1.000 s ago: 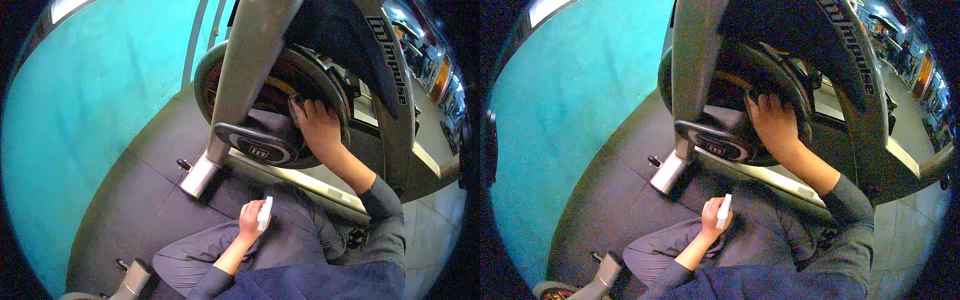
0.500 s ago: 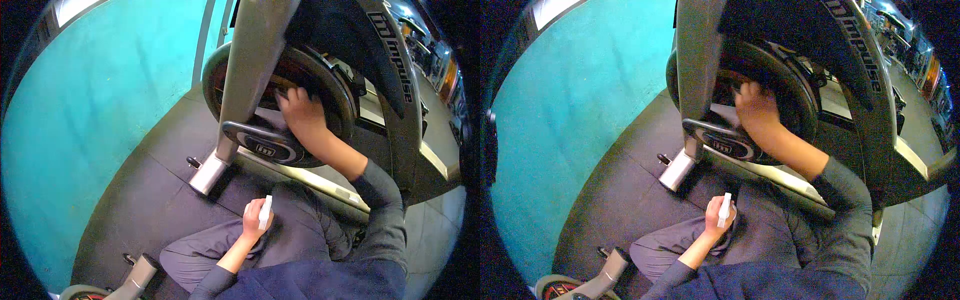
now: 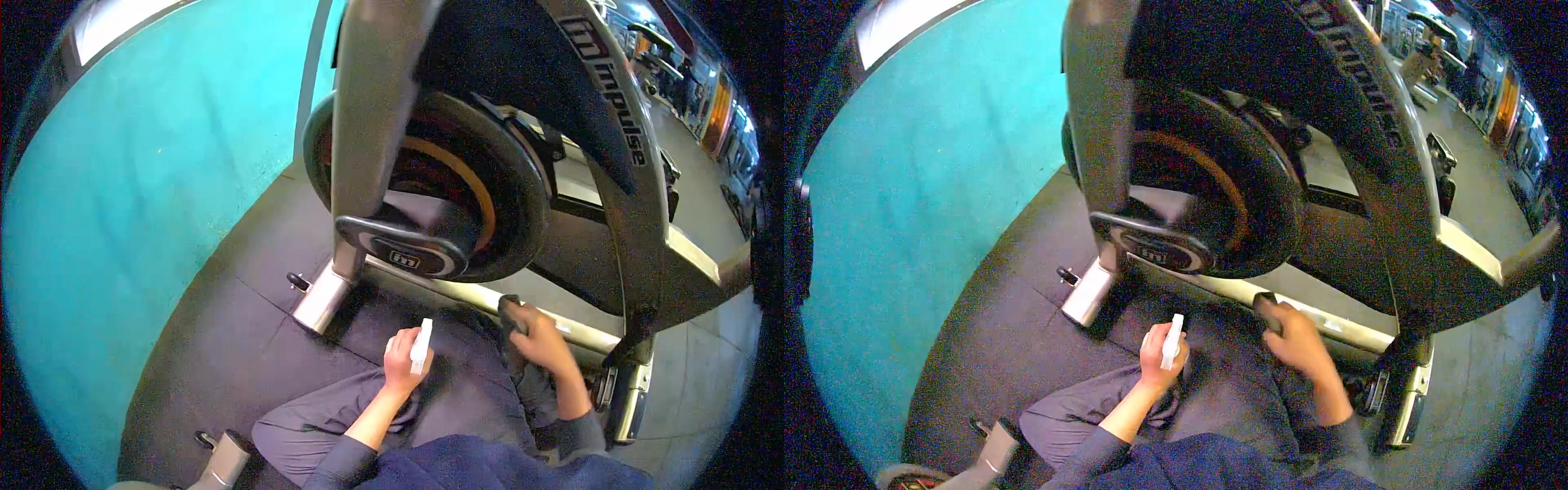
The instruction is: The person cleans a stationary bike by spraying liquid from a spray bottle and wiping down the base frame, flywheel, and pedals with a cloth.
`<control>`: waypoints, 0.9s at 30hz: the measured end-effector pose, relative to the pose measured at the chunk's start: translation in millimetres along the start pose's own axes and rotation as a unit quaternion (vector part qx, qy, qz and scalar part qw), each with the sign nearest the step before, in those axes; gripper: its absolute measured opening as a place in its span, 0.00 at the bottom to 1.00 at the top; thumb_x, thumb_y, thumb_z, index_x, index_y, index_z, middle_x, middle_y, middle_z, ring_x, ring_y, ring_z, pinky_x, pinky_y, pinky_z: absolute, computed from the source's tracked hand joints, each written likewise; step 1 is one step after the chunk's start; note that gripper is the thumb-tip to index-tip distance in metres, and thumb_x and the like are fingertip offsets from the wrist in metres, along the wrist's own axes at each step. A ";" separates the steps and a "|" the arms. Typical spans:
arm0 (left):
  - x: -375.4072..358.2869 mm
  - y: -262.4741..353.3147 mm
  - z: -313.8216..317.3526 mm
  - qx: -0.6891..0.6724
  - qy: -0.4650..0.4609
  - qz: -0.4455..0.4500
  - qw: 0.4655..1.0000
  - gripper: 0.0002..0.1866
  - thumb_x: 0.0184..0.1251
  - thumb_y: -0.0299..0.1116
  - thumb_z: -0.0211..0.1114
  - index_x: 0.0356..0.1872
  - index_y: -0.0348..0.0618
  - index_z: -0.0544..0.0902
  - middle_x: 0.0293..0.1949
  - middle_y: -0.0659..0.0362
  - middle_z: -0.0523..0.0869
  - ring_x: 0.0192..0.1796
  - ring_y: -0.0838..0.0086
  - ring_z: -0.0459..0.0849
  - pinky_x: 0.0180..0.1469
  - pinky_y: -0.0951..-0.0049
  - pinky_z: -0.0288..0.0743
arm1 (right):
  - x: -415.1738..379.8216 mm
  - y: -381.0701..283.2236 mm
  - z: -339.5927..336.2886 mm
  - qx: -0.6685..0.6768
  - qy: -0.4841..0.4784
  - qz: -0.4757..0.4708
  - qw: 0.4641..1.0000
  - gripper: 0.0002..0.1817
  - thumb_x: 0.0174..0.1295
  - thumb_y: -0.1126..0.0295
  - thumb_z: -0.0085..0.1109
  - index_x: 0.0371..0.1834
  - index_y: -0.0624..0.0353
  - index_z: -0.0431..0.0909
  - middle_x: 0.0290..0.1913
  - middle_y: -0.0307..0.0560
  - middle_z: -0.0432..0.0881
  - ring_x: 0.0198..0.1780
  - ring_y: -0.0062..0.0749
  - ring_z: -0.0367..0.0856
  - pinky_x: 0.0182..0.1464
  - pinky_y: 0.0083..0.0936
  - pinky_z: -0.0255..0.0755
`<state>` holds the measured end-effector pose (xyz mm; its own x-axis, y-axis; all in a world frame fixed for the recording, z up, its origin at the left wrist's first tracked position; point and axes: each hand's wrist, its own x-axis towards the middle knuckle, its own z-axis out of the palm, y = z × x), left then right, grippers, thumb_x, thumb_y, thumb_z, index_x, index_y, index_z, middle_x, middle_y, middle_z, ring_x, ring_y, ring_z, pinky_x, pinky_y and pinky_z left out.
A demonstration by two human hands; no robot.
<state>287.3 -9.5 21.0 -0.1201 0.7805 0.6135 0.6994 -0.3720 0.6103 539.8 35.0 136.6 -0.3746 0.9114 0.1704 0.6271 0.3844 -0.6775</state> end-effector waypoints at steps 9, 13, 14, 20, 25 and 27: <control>-7.5 4.9 1.3 0.016 -0.009 0.012 1.000 0.18 0.46 0.26 0.65 0.42 0.38 0.77 0.38 0.52 0.82 0.39 0.56 0.81 0.43 0.63 0.73 | 8.1 4.2 37.7 0.111 0.026 0.026 0.993 0.41 0.48 0.72 0.56 0.71 0.63 0.59 0.56 0.65 0.71 0.59 0.59 0.71 0.65 0.36 0.63; -11.3 14.1 1.0 0.040 0.018 0.067 0.997 0.12 0.51 0.27 0.64 0.39 0.39 0.79 0.36 0.51 0.83 0.38 0.55 0.82 0.41 0.61 0.76 | 18.6 3.2 40.0 0.122 0.116 -0.029 0.985 0.40 0.49 0.75 0.56 0.71 0.63 0.59 0.60 0.65 0.70 0.62 0.58 0.69 0.68 0.36 0.59; -13.6 14.1 1.4 0.041 0.016 0.069 0.997 0.12 0.51 0.27 0.64 0.39 0.39 0.79 0.36 0.51 0.83 0.38 0.55 0.82 0.41 0.61 0.76 | 19.1 3.3 38.8 0.126 0.185 -0.034 0.974 0.39 0.51 0.76 0.56 0.71 0.63 0.59 0.62 0.66 0.69 0.64 0.57 0.68 0.68 0.37 0.58; -17.1 16.4 3.0 0.055 0.031 0.068 0.996 0.13 0.49 0.26 0.65 0.39 0.39 0.79 0.34 0.51 0.83 0.36 0.55 0.82 0.41 0.60 0.76 | 31.8 15.6 28.1 0.156 0.360 0.038 0.919 0.38 0.60 0.71 0.57 0.74 0.59 0.53 0.70 0.65 0.60 0.72 0.59 0.55 0.72 0.39 0.48; -13.6 6.2 8.3 0.060 0.019 0.042 0.997 0.19 0.45 0.27 0.67 0.42 0.39 0.79 0.36 0.53 0.85 0.39 0.58 0.83 0.47 0.62 0.74 | 49.0 44.8 71.7 0.290 0.280 0.189 0.896 0.36 0.67 0.61 0.54 0.74 0.61 0.52 0.72 0.56 0.58 0.71 0.41 0.58 0.71 0.30 0.51; -9.6 6.1 6.9 0.040 0.015 0.026 0.999 0.18 0.45 0.27 0.66 0.42 0.39 0.79 0.35 0.53 0.84 0.38 0.58 0.83 0.46 0.62 0.74 | 52.6 63.9 111.4 0.406 0.243 0.234 0.849 0.33 0.66 0.58 0.57 0.71 0.60 0.60 0.67 0.50 0.68 0.66 0.38 0.65 0.68 0.28 0.56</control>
<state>297.5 -15.8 15.3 -0.1016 0.7450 0.6593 0.7594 -0.3700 0.5351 484.1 91.1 22.6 0.2357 0.9654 -0.1117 -0.1229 -0.0844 -0.9888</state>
